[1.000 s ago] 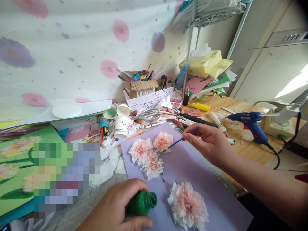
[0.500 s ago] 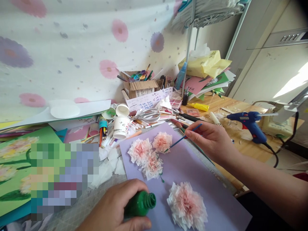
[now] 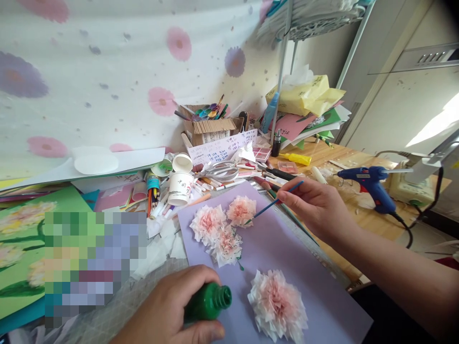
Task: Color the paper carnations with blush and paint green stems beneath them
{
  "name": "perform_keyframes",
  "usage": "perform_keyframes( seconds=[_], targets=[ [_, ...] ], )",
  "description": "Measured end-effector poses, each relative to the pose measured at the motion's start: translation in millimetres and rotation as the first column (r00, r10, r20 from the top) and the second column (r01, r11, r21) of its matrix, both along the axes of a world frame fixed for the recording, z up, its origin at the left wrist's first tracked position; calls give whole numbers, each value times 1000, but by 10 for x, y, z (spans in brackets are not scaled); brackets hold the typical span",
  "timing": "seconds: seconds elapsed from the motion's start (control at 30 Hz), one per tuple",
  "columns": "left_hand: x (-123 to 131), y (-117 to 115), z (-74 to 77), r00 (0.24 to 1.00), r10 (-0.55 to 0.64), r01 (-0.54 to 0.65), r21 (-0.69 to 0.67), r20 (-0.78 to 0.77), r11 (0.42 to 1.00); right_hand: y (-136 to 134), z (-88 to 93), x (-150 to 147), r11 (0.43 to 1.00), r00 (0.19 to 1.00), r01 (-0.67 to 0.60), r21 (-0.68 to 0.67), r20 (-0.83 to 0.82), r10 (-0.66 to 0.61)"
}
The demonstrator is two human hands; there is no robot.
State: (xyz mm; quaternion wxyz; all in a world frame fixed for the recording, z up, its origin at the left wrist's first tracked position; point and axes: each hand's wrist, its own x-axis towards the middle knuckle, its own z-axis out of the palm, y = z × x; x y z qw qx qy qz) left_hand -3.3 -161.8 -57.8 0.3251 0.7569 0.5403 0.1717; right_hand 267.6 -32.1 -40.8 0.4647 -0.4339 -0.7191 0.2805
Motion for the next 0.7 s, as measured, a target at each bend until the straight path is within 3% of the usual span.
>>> perform_keyframes(
  seconds=[0.53,0.7],
  targets=[
    [-18,-10,-23,1000,12,-12,7,0,1000,89,8,-12,991,994,-13,-130,-110,-1],
    [-23,-16,-25,1000,13,-13,0,-11,1000,162,19,22,986,987,37,-162,-149,-61]
  ],
)
